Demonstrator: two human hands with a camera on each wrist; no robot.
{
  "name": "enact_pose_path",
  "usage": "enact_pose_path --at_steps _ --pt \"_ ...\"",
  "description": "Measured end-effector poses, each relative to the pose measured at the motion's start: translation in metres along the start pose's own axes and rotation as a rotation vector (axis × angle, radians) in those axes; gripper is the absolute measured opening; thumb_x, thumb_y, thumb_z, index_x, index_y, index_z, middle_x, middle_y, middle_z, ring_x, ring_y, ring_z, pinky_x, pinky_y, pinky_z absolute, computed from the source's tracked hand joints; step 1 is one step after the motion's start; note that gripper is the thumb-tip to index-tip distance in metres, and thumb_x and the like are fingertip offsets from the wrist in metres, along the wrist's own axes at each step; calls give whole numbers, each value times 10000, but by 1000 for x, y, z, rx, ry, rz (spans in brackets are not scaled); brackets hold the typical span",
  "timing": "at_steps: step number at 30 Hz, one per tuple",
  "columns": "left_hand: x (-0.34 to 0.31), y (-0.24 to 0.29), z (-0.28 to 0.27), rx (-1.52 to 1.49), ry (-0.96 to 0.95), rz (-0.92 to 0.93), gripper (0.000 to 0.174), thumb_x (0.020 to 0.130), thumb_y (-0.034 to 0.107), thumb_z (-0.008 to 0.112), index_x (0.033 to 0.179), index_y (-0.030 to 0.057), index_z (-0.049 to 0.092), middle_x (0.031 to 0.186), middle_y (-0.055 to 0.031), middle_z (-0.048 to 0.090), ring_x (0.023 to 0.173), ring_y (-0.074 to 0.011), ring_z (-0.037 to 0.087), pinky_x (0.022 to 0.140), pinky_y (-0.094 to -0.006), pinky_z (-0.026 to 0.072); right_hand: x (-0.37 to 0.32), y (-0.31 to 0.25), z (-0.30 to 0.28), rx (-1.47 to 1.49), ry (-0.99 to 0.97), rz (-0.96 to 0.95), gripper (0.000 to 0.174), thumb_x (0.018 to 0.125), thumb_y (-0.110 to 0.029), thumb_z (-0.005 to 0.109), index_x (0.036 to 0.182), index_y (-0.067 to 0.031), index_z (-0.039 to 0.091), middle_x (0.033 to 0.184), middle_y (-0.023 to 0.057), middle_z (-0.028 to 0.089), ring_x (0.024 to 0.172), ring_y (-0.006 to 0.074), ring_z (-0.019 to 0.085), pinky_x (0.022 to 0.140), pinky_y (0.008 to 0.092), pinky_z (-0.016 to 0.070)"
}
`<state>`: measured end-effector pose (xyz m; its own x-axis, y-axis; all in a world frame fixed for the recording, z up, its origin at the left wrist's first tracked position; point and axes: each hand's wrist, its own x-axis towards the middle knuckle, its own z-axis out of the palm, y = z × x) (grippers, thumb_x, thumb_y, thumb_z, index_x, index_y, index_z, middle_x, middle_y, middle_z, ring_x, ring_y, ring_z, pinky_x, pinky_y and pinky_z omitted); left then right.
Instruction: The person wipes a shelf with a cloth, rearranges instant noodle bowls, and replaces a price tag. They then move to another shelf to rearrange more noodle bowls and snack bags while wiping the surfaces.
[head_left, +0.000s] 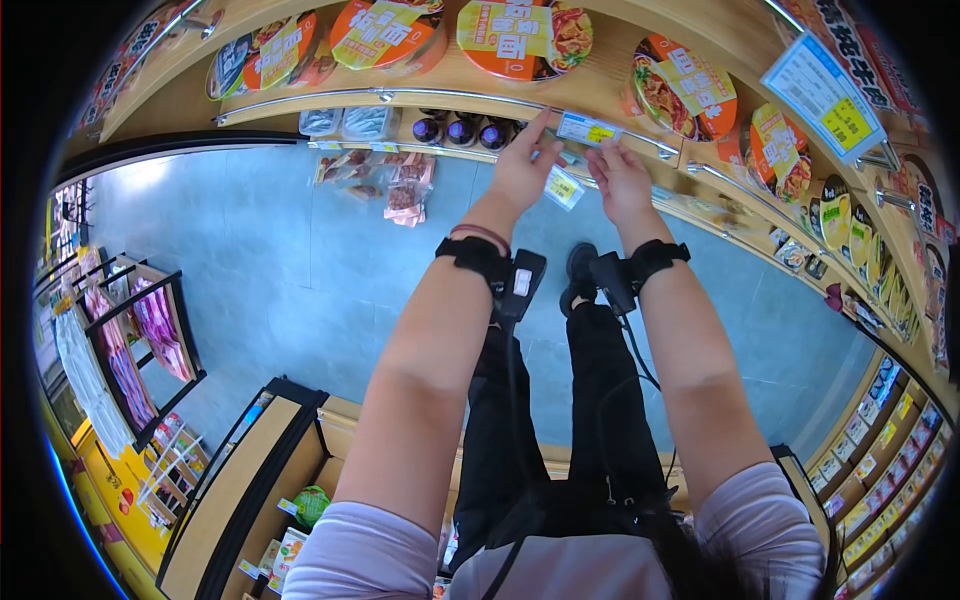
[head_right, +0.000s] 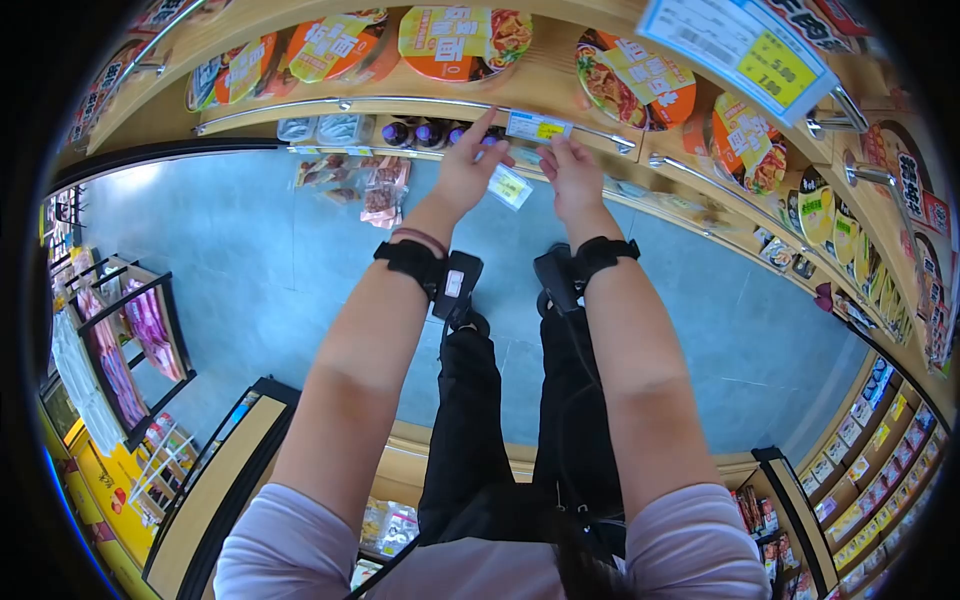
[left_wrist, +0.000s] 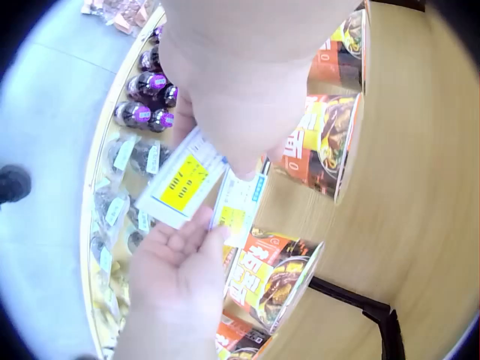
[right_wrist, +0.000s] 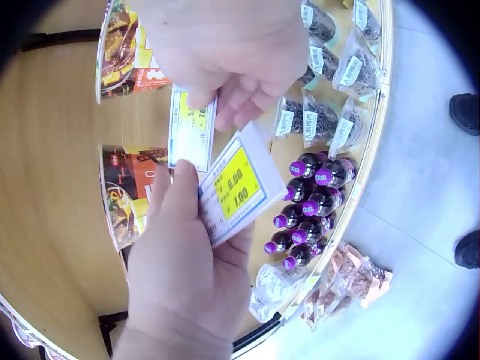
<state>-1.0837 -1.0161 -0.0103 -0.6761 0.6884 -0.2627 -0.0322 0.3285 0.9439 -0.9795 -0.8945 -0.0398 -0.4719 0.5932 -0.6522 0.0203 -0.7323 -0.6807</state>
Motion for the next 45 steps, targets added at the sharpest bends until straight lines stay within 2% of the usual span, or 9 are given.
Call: enact_pose_path --at_steps 3,8,11,15,19,25,34,37,45 --pt "-23 -17 -17 -250 86 -139 432 918 186 510 1322 78 405 837 -48 663 706 -57 549 619 -200 415 -17 11 -1 27 -53 173 262 870 -246 605 1050 -64 548 989 49 604 884 147 591 778 286 476" --pt "-77 -26 -41 -594 269 -318 342 947 304 458 1147 31 504 879 -101 642 754 -127 595 661 -247 475 -99 27 29 -243 -229 377 286 865 -268 606 1070 -77 550 1020 27 592 907 126 563 773 272 454" --pt "-111 -26 -60 -798 235 -385 372 953 343 427 1140 32 506 875 -93 643 752 -137 598 667 -253 478 -126 50 41 -355 -283 324 294 866 -250 603 1093 -72 548 1026 20 591 919 116 554 774 268 453" --pt "-147 -15 -91 -969 189 -400 438 957 384 392 1202 25 457 1034 -118 595 899 -163 584 756 -278 481 -150 67 59 -333 -310 317 310 864 -218 605 1120 -56 540 1011 23 598 898 114 562 764 261 461" --pt "-166 -23 -130 -1097 158 -404 405 956 278 430 1256 10 393 1135 -121 541 1035 -226 556 904 -377 460 -165 79 94 -316 -218 286 337 854 -211 624 1122 -29 533 994 46 608 870 114 575 730 243 468" --pt "-177 -38 -183 -1092 200 -368 351 940 91 423 1287 57 391 1127 -112 544 978 -207 585 872 -367 492 -173 107 139 -307 -239 272 289 864 -174 613 1111 -44 538 965 35 612 849 104 583 709 219 473" --pt "-159 -37 -235 -831 287 -334 394 930 56 415 1323 61 395 1085 -81 553 908 -160 590 801 -308 523 -146 124 191 -559 -457 3 336 860 -63 583 1185 -39 503 926 78 624 774 127 615 614 228 500" --pt "-147 -42 -249 -648 306 -283 383 931 58 409 1313 53 407 1173 -88 543 953 -162 580 809 -312 527 -136 123 211 -616 -481 32 327 857 -55 580 1177 -54 512 904 71 622 740 129 623 567 227 499" --pt "-114 -51 -277 -408 305 -179 343 918 26 447 1258 48 490 1072 -75 595 829 -125 607 740 -248 527 -118 111 271 -778 -271 51 268 883 -246 580 1064 -49 571 804 49 610 550 118 595 428 218 424"
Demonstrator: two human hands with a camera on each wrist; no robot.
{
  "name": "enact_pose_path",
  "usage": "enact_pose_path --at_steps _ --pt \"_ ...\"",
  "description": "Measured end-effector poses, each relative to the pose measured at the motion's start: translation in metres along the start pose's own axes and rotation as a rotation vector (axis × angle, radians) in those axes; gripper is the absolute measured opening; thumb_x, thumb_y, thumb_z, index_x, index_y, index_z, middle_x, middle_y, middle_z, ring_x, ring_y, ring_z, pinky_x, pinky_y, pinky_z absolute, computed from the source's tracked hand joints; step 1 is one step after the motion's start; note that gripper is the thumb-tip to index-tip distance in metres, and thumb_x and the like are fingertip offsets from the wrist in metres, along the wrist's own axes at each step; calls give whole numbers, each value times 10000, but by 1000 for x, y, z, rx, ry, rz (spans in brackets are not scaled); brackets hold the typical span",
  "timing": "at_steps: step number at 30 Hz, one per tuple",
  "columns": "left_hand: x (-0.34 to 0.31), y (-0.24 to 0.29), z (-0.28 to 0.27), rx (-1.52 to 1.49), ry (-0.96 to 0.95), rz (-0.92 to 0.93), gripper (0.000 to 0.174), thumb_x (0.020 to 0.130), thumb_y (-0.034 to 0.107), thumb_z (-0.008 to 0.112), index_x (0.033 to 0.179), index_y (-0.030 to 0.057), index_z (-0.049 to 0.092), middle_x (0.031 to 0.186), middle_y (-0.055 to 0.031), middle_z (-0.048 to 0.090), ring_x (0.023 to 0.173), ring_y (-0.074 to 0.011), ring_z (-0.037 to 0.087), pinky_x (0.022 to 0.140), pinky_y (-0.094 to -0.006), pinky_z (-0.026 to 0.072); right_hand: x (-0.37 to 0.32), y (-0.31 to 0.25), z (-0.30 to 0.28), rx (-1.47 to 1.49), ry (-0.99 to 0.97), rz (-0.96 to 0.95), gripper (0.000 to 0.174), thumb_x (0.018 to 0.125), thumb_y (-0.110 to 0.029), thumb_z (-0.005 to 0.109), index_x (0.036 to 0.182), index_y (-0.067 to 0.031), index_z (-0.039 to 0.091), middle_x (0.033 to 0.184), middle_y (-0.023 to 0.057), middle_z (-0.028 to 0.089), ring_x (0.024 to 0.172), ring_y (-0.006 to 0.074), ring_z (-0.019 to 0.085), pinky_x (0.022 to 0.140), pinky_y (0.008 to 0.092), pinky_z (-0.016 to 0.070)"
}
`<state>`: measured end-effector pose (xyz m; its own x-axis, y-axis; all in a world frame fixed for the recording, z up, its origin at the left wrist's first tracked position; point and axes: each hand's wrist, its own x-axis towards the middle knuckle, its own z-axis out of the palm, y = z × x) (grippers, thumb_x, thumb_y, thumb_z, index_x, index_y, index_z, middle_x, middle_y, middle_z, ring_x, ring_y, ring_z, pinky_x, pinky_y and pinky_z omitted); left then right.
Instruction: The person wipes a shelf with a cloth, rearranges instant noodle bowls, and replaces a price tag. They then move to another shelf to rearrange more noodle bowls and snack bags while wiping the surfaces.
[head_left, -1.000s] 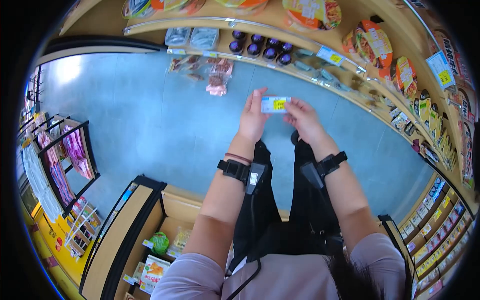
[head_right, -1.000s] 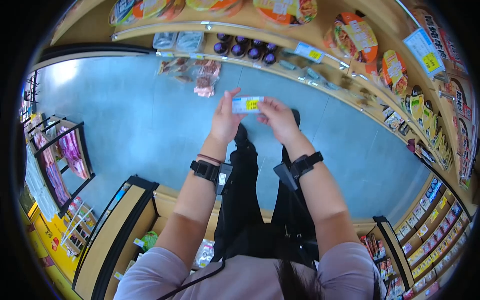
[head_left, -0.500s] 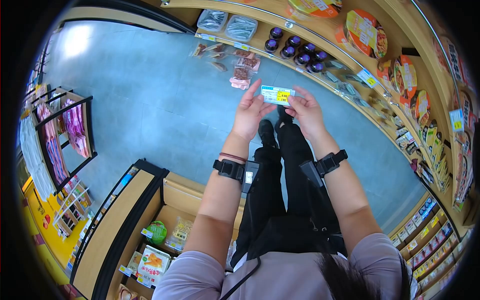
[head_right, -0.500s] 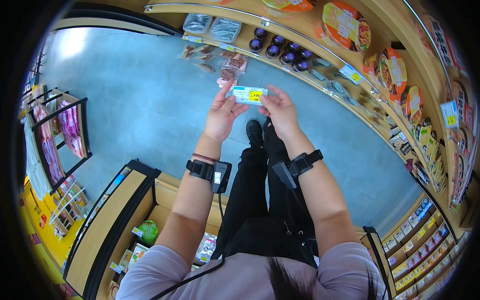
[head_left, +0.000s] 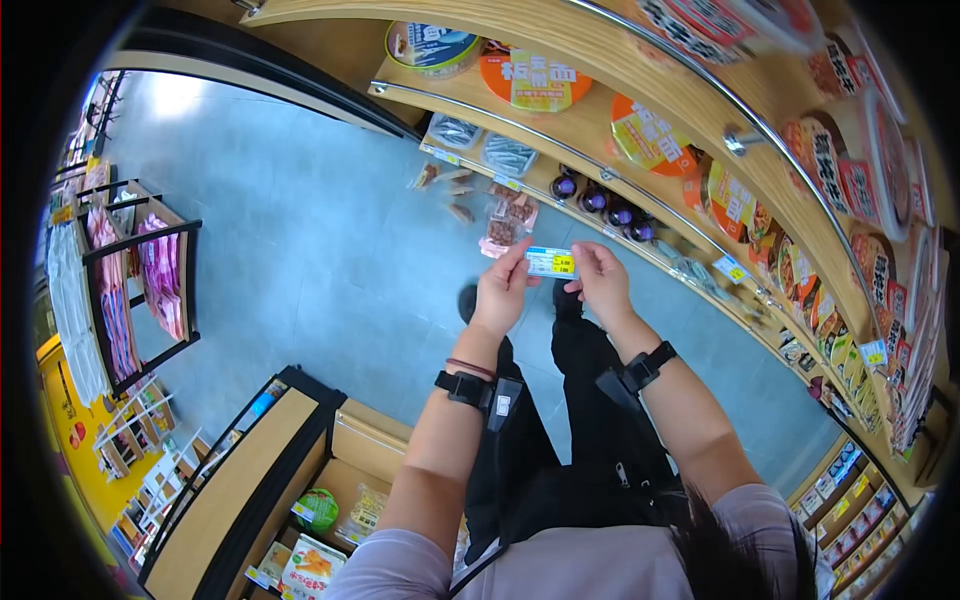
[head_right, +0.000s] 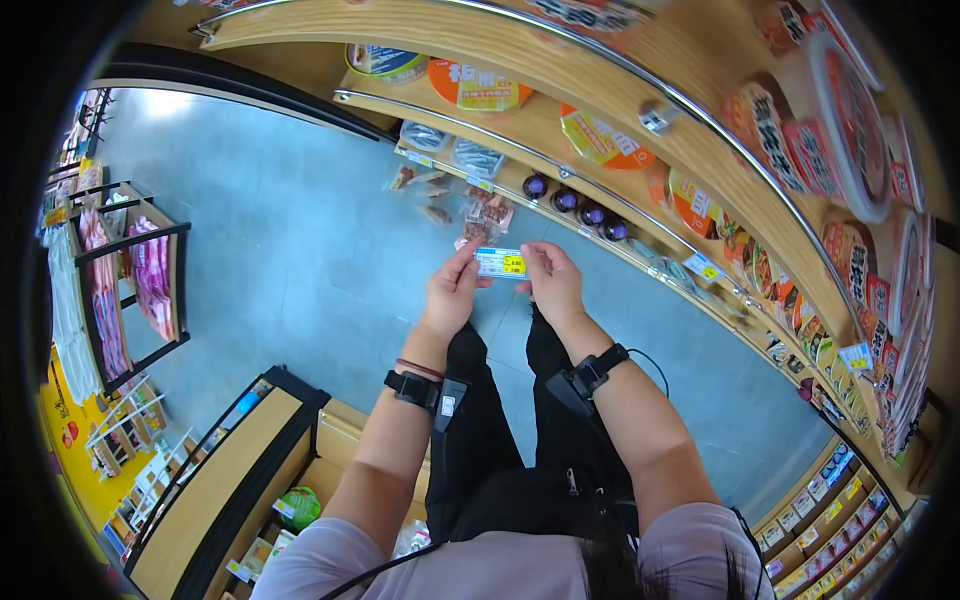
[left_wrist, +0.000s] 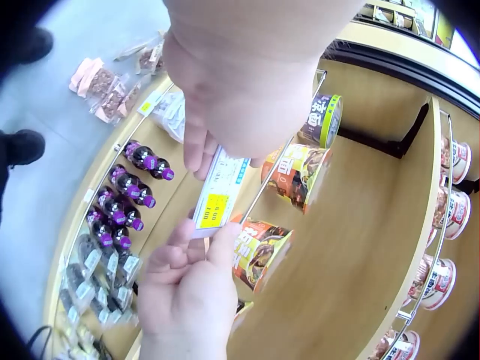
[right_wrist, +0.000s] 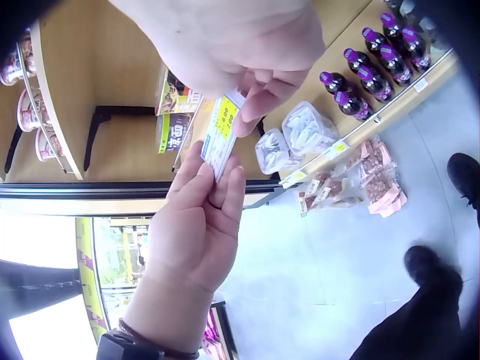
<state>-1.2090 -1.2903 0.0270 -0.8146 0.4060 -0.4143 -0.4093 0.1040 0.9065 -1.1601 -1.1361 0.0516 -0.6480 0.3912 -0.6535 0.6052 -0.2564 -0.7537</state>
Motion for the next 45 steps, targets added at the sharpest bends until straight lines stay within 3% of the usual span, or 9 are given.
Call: enact_pose_path --at_steps 2,9,13,17,20,29,35,38,45 --pt "7 1 -8 101 26 77 334 908 16 464 1235 60 520 1029 -77 609 785 -122 613 709 -236 519 7 -6 15 -71 28 18 274 878 -276 589 1023 -44 586 796 49 606 529 114 577 425 218 411" --pt "65 34 -53 236 -13 212 331 893 17 464 1217 61 518 962 -129 630 702 -147 619 632 -265 525 42 -19 70 338 104 150 272 866 -334 596 1006 -101 605 802 -23 578 585 70 510 505 191 389" --pt "104 36 -79 35 -13 178 350 878 -3 487 1226 14 450 943 -81 613 700 -122 595 611 -250 514 60 -38 103 460 97 109 255 858 -337 611 1007 -132 584 791 -47 552 616 65 526 532 177 413" --pt "140 54 -113 -169 21 10 185 885 36 520 1066 17 488 932 -78 604 772 -126 596 667 -252 529 88 -62 144 460 109 14 241 874 -316 594 1014 -120 595 808 -35 571 630 57 523 563 175 423" --pt "177 68 -141 -201 39 -5 176 882 40 527 1053 17 491 918 -74 603 764 -122 593 670 -250 529 116 -83 181 558 118 -27 290 857 -307 624 1000 -54 613 805 -9 571 666 64 520 565 187 418" --pt "259 89 -179 -223 112 -44 165 858 36 570 993 14 478 896 -79 593 744 -143 588 684 -257 532 186 -107 235 861 94 4 189 868 -166 609 973 -14 569 901 41 575 770 115 554 681 227 500" --pt "268 86 -185 -135 167 -46 175 851 38 580 992 32 476 864 -82 586 699 -146 593 655 -280 534 190 -107 244 874 117 27 249 866 -148 604 989 58 534 938 116 571 884 192 593 798 280 526" --pt "270 80 -188 -59 163 78 205 849 15 565 1015 35 446 809 -85 589 652 -147 590 608 -243 509 192 -103 246 778 105 19 241 865 -151 606 960 63 547 946 129 583 877 207 615 777 291 537" --pt "279 66 -208 518 24 278 363 849 62 551 1202 119 487 753 -69 593 699 -158 581 661 -310 475 197 -94 247 559 155 -74 227 881 -174 586 909 51 574 817 127 642 717 193 654 679 287 555"
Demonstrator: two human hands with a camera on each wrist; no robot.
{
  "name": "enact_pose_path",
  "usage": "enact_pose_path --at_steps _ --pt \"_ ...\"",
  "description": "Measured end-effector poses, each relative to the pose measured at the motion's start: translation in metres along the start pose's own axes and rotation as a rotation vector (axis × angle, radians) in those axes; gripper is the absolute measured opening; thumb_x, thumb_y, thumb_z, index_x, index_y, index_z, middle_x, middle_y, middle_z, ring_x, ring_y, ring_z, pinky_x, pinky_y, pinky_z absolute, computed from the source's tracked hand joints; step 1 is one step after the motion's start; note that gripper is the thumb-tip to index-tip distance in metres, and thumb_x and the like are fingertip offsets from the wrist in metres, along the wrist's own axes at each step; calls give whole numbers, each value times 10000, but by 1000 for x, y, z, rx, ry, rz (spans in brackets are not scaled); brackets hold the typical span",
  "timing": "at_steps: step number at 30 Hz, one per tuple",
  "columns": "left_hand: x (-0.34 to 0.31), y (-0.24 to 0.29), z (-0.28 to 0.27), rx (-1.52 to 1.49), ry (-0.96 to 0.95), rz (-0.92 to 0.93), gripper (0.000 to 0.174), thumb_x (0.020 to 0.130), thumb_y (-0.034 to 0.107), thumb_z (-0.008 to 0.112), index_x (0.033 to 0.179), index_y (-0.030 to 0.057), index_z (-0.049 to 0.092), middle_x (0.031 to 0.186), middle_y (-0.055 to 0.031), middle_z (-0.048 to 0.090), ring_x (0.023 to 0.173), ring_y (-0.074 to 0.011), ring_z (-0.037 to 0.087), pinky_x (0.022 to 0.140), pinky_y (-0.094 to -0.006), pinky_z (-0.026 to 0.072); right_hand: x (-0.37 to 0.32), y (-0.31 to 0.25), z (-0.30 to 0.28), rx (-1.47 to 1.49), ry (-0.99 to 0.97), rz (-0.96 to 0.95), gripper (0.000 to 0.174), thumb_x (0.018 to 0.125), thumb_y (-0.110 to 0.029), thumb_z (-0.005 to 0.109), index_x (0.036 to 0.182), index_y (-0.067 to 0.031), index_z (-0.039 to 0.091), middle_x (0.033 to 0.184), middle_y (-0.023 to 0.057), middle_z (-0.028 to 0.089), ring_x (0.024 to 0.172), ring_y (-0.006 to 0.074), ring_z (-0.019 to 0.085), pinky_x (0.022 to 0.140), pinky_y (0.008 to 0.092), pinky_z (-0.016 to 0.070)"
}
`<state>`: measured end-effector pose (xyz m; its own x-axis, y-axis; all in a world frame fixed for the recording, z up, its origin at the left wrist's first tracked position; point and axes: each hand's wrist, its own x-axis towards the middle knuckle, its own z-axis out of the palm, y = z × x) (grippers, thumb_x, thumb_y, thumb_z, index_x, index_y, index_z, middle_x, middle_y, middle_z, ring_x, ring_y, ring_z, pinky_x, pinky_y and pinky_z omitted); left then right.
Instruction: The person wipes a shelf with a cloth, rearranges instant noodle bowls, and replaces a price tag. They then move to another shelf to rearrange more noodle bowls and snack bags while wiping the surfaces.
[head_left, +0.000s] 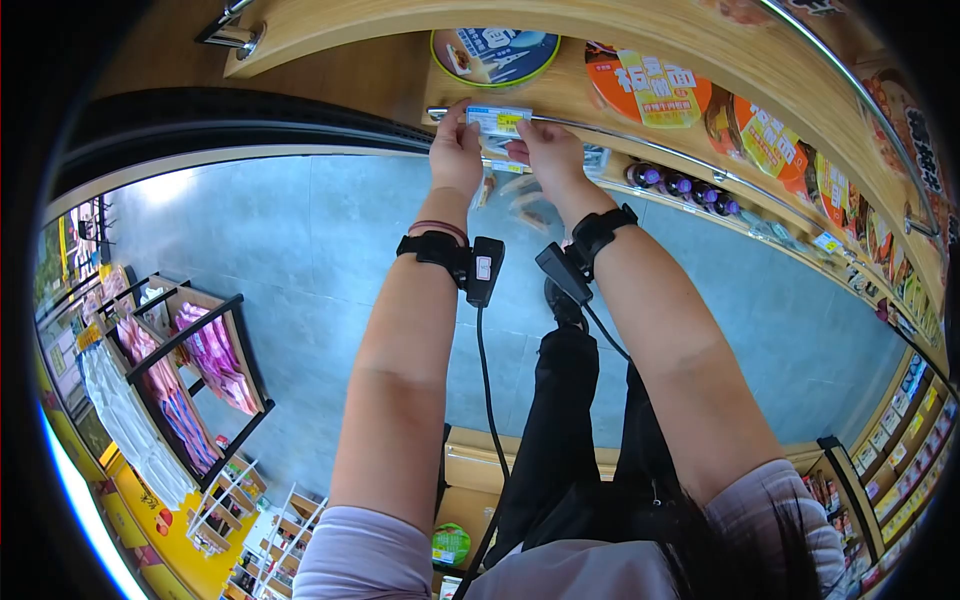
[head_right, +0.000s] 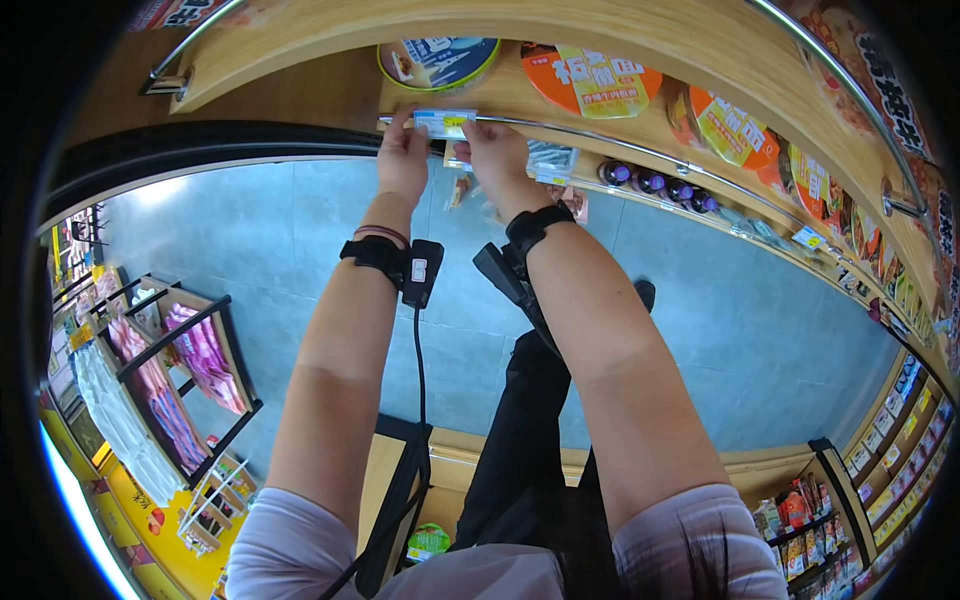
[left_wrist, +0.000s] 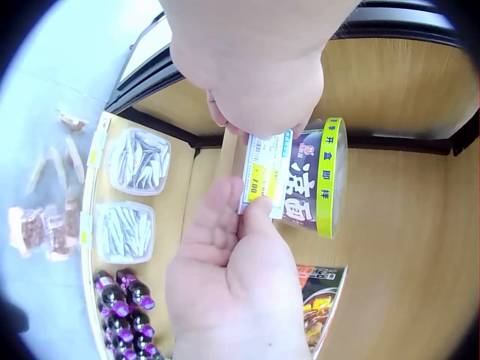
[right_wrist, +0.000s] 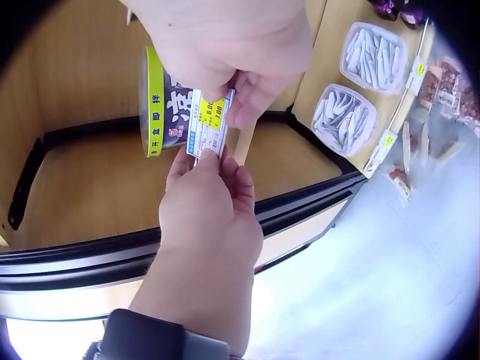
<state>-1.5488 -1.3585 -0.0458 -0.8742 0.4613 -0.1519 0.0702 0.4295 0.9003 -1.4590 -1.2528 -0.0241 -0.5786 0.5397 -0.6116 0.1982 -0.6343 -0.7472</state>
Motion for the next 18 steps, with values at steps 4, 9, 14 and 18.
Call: enact_pose_path --at_steps 4,9,14,18 --pt "-7 11 -2 123 -9 -36 370 860 82 532 1218 171 505 794 -101 610 750 -234 604 699 -349 476 6 6 -4 -161 0 -50 236 889 -174 572 918 61 575 799 127 647 699 180 657 651 271 554" --pt "-8 26 -8 307 -82 -3 423 874 122 508 1276 239 449 910 -153 628 833 -325 604 744 -402 477 7 9 -5 -259 6 -111 242 890 -159 567 953 75 573 796 123 647 695 169 657 631 261 554" --pt "-12 28 -13 691 -160 130 520 878 187 507 1355 296 330 978 -178 622 860 -344 599 765 -438 474 5 8 -6 -222 -5 -104 241 885 -140 567 986 79 570 816 120 650 689 160 654 622 255 551" --pt "-14 36 -10 639 -212 6 550 873 215 519 1368 301 297 945 -161 635 861 -335 604 762 -431 476 3 9 -9 -240 -3 -133 246 883 -146 571 986 77 576 835 120 650 690 161 654 623 255 549"
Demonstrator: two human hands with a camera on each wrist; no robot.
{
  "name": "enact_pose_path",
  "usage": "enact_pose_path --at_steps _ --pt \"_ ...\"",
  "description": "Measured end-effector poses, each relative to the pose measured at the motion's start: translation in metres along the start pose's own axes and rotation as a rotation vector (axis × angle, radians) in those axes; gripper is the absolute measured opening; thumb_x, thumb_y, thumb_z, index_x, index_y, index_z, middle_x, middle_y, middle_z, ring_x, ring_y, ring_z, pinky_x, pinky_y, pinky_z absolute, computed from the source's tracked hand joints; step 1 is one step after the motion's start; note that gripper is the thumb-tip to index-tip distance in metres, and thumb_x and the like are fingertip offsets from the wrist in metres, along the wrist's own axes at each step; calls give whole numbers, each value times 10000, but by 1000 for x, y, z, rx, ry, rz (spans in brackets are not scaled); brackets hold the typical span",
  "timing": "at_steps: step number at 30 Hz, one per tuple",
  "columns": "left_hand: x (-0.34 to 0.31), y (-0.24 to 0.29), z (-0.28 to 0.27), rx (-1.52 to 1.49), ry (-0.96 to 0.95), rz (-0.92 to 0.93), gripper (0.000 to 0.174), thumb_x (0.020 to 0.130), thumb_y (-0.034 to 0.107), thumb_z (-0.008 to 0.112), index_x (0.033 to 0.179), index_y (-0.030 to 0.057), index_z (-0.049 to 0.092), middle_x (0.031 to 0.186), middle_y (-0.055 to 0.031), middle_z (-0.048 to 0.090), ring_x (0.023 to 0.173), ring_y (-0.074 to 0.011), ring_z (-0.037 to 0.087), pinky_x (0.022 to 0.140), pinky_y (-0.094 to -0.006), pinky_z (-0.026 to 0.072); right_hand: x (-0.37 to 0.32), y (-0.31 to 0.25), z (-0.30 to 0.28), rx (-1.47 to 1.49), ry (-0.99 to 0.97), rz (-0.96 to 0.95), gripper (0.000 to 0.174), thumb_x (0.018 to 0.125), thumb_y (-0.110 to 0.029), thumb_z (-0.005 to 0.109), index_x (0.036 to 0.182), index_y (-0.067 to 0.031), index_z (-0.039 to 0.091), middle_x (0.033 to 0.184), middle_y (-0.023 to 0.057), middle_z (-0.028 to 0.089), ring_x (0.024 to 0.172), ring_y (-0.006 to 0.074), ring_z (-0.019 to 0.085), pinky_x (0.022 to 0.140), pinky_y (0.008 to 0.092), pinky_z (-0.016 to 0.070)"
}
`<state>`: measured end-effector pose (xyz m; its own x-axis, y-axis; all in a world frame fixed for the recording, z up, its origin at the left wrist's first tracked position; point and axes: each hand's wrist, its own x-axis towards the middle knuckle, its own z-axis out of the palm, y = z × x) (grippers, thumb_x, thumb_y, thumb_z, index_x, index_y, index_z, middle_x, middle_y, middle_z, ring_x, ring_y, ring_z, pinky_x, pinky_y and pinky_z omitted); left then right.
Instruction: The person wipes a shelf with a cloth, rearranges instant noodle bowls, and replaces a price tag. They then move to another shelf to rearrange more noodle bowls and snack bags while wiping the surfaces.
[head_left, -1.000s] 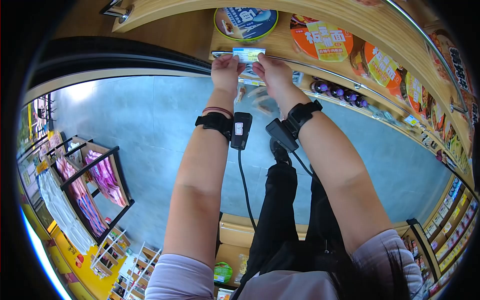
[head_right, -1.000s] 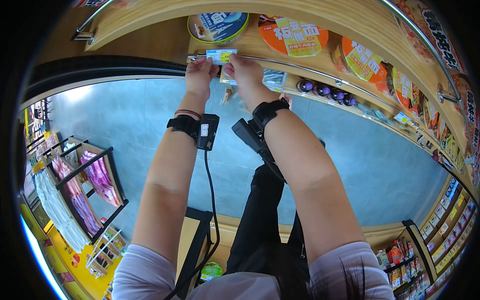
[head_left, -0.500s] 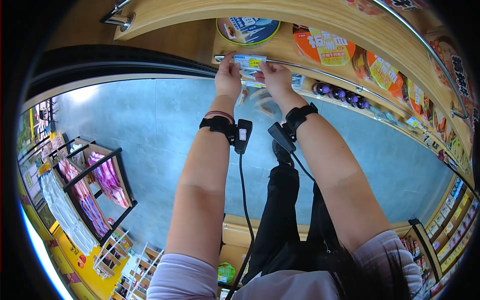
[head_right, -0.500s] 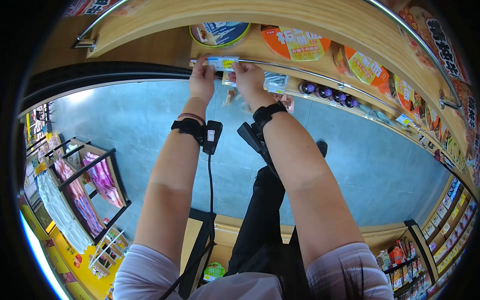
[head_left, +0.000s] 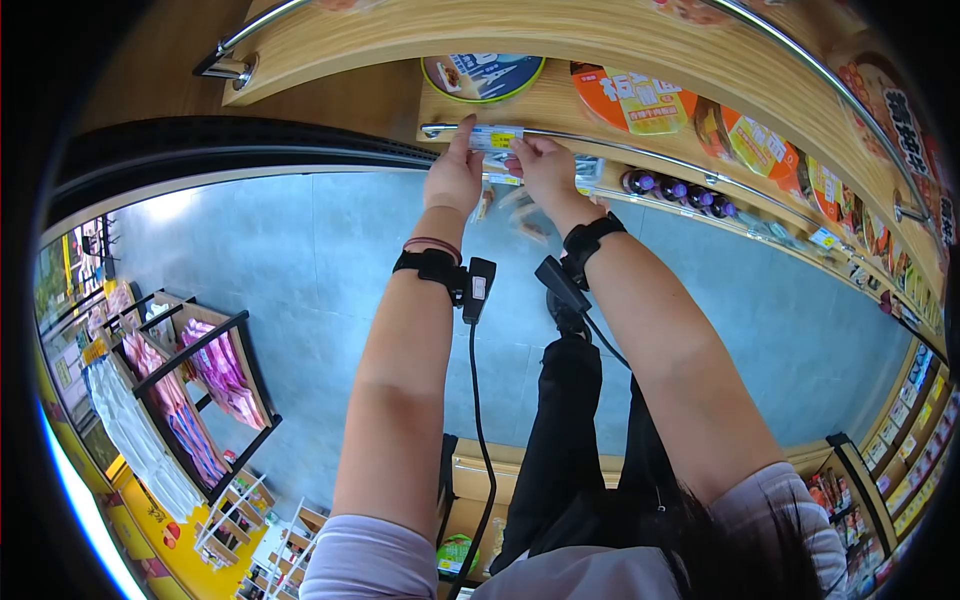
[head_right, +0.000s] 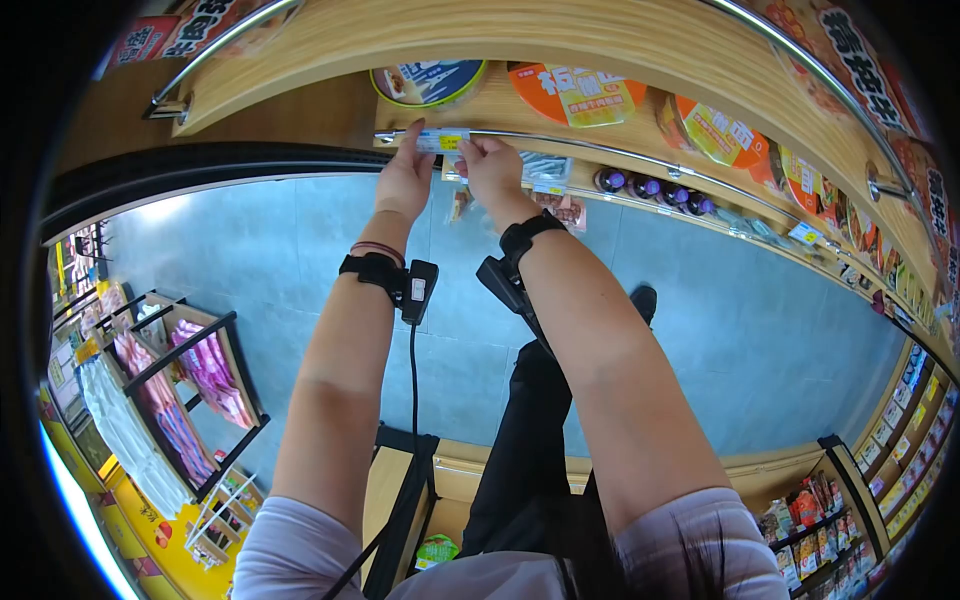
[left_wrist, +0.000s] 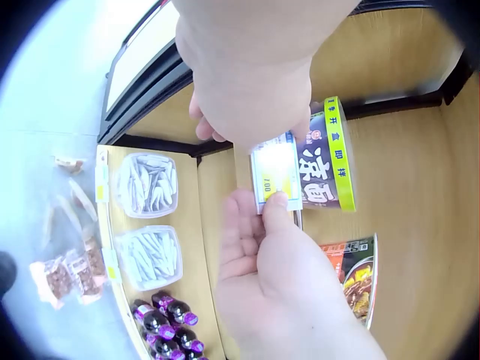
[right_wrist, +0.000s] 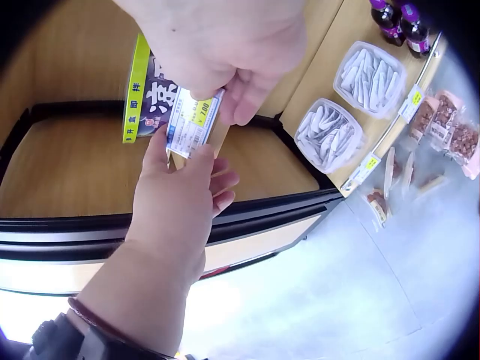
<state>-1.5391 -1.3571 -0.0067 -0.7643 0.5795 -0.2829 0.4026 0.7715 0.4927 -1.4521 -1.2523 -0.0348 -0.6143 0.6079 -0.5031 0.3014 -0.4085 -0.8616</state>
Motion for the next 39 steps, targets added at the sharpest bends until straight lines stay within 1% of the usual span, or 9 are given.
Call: enact_pose_path --at_steps 5,12,22,26,30,35,37,38,39 --pt "-2 10 -2 -70 -22 -63 549 874 221 521 1370 285 296 893 -128 652 860 -330 611 761 -431 474 -7 11 -13 68 8 84 245 878 -162 581 964 67 592 849 107 651 720 171 652 652 261 546" --pt "-4 15 8 -9 -87 -142 710 868 216 515 1406 299 60 922 -199 638 893 -373 603 788 -451 468 -67 52 -94 260 -52 278 259 891 -214 568 1031 4 584 989 93 620 885 195 617 770 310 517" --pt "-5 29 10 338 -137 -187 898 837 224 523 1397 212 -179 1012 -251 609 907 -396 603 811 -463 473 -186 117 -226 399 346 582 140 889 -185 547 988 -85 556 920 39 588 827 168 586 719 347 527" --pt "-5 36 14 397 -169 -57 885 823 248 555 1412 260 -106 1051 -259 590 933 -419 582 816 -478 454 -212 126 -259 384 378 636 142 894 -168 536 1014 -96 560 911 46 596 804 173 596 699 362 534" --pt "11 11 31 352 -154 66 947 805 201 572 1393 85 -161 895 -296 610 855 -443 589 773 -483 465 -225 119 -284 433 370 601 169 900 -175 532 1041 -84 551 929 57 598 831 182 603 706 370 543" --pt "-45 51 66 212 101 38 769 815 208 554 1387 38 70 817 -226 632 772 -410 606 695 -504 458 -225 99 -312 474 312 576 181 889 -183 540 1031 -71 548 941 65 594 834 190 607 700 371 553" --pt "-65 -14 134 208 46 168 278 823 268 514 1001 55 528 644 -138 602 620 -356 585 588 -436 457 -227 90 -326 505 286 561 185 891 -186 538 1032 -67 546 942 63 591 836 189 605 701 370 553" --pt "-100 10 139 -78 -295 -81 223 841 269 490 798 57 548 635 -98 579 580 -246 582 554 -377 462 -230 86 -336 533 273 555 192 892 -190 537 1037 -64 544 936 59 588 834 189 602 699 372 550" --pt "-121 -24 172 23 -510 267 203 858 233 450 786 71 549 644 -71 562 581 -158 563 534 -318 462 -234 84 -347 548 261 545 193 892 -191 538 1038 -65 544 934 58 588 830 188 600 696 374 548"
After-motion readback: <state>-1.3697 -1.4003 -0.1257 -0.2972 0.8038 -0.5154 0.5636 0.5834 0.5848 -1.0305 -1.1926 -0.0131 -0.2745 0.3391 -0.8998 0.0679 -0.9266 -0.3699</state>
